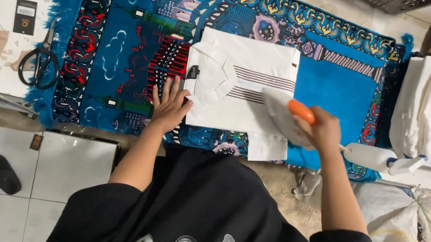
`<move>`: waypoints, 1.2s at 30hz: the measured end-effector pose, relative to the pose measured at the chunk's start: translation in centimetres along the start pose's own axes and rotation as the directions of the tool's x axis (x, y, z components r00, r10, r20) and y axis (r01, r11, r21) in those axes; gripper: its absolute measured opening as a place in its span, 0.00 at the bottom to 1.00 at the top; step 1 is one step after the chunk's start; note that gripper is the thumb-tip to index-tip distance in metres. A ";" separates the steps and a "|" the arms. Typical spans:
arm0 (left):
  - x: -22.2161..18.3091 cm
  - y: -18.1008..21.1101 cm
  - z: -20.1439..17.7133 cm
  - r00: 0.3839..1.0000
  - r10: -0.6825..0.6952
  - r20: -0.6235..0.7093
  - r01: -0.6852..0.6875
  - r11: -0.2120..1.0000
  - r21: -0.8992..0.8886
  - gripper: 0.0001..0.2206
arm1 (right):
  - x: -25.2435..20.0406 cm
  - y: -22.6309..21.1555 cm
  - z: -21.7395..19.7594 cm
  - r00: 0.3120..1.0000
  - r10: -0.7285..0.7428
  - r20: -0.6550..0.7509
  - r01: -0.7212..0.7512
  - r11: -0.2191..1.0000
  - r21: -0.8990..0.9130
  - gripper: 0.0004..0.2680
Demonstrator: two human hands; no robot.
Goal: The person irons a white shirt using a steam iron and a spray bottle, then folds it into a finished state.
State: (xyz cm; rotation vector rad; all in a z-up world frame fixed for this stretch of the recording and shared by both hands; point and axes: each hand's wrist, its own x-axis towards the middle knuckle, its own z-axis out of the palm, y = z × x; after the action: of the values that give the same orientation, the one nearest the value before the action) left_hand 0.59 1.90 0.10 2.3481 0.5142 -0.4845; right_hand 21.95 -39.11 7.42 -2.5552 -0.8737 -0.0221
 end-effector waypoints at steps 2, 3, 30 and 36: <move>0.3 -0.2 0.1 1.000 -0.002 0.007 0.001 1.000 0.011 0.19 | 1.1 -5.1 2.1 0.994 -0.055 0.091 0.066 0.989 -0.135 0.15; 0.4 -0.3 0.2 1.000 0.002 0.015 -0.003 1.000 0.027 0.20 | 1.5 -7.8 3.3 0.979 -0.092 0.181 0.138 0.955 -0.262 0.15; -0.2 -0.2 -0.1 0.998 0.049 -0.036 -0.046 0.996 0.073 0.29 | 4.5 -8.0 4.7 0.910 -0.129 0.395 0.297 0.867 -0.400 0.18; -0.5 0.1 -0.6 0.999 0.044 -0.027 -0.043 0.998 0.051 0.27 | 2.6 -4.5 4.6 0.900 -0.218 0.377 0.384 0.805 -0.453 0.19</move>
State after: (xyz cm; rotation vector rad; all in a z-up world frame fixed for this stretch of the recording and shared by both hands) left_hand 0.32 2.10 0.85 2.4125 0.4675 -0.4497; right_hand 20.78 -32.58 5.45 -2.9223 -1.5900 0.0540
